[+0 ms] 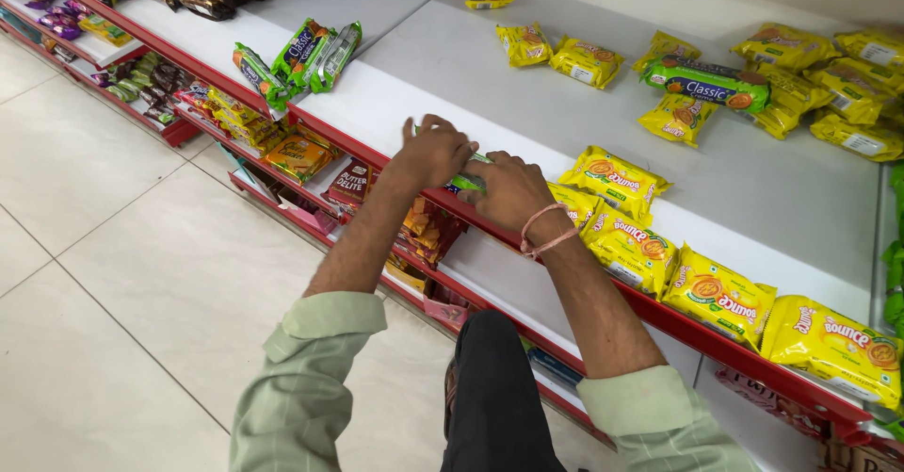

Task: Organizing and arranging various snack packages on grocery store shelves.

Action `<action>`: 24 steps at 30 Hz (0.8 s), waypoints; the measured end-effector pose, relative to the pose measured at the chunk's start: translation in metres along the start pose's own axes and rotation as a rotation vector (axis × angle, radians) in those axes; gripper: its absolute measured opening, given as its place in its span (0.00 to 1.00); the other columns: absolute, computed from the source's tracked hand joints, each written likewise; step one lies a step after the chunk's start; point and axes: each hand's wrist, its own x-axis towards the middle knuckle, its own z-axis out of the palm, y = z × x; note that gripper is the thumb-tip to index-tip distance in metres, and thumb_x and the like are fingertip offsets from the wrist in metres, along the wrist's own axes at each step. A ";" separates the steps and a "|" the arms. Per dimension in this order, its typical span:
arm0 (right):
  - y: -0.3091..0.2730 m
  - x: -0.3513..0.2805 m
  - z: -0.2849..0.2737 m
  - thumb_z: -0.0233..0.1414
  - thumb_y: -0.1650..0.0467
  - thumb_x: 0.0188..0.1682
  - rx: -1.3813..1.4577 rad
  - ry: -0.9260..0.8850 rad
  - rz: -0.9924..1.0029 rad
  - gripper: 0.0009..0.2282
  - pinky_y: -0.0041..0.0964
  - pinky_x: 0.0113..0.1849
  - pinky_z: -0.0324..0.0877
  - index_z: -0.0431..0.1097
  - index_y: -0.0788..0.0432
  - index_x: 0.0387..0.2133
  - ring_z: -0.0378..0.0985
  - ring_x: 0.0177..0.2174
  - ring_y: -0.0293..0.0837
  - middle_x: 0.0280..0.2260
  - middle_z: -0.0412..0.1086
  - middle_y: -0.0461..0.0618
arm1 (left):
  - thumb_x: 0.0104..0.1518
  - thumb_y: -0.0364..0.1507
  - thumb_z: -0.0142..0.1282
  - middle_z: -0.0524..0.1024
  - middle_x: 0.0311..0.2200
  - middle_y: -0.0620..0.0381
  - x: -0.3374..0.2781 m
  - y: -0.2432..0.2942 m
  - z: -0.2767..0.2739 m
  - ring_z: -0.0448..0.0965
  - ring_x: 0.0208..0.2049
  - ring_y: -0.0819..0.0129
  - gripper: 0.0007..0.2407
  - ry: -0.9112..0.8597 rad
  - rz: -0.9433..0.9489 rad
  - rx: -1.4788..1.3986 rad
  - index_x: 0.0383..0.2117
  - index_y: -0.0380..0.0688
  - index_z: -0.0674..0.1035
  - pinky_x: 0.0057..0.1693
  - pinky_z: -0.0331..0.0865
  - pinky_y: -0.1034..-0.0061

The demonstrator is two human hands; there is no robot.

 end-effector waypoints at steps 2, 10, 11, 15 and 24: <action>0.005 0.004 0.006 0.57 0.59 0.46 0.024 0.016 -0.015 0.21 0.56 0.49 0.66 0.72 0.43 0.54 0.72 0.50 0.59 0.49 0.70 0.60 | 0.63 0.46 0.42 0.72 0.55 0.47 -0.006 -0.006 -0.007 0.56 0.65 0.46 0.19 0.020 -0.073 -0.022 0.48 0.53 0.80 0.64 0.46 0.33; 0.014 0.018 0.022 0.59 0.61 0.46 0.023 0.054 -0.006 0.22 0.53 0.56 0.62 0.70 0.40 0.56 0.67 0.55 0.65 0.59 0.62 0.67 | 0.66 0.46 0.42 0.77 0.46 0.36 -0.010 -0.041 0.015 0.74 0.52 0.40 0.21 0.191 -0.129 0.035 0.52 0.44 0.77 0.59 0.68 0.47; 0.010 0.019 0.019 0.58 0.62 0.47 -0.001 0.024 0.007 0.23 0.55 0.57 0.60 0.68 0.41 0.58 0.65 0.57 0.65 0.60 0.60 0.68 | 0.68 0.45 0.43 0.77 0.43 0.38 -0.006 -0.044 0.025 0.77 0.48 0.41 0.19 0.278 -0.105 0.032 0.50 0.43 0.78 0.52 0.73 0.50; 0.007 0.016 0.017 0.57 0.62 0.49 0.014 -0.020 0.050 0.23 0.60 0.57 0.55 0.65 0.41 0.59 0.57 0.61 0.67 0.62 0.56 0.70 | 0.63 0.43 0.48 0.76 0.38 0.38 -0.007 -0.027 0.024 0.82 0.31 0.41 0.16 0.494 -0.166 -0.061 0.42 0.46 0.81 0.37 0.76 0.51; 0.009 0.024 0.018 0.61 0.61 0.44 -0.054 0.023 0.062 0.24 0.61 0.52 0.54 0.67 0.39 0.56 0.64 0.55 0.61 0.55 0.63 0.61 | 0.64 0.44 0.47 0.75 0.41 0.41 -0.006 -0.020 0.018 0.82 0.32 0.41 0.16 0.458 -0.256 -0.089 0.44 0.48 0.80 0.40 0.76 0.50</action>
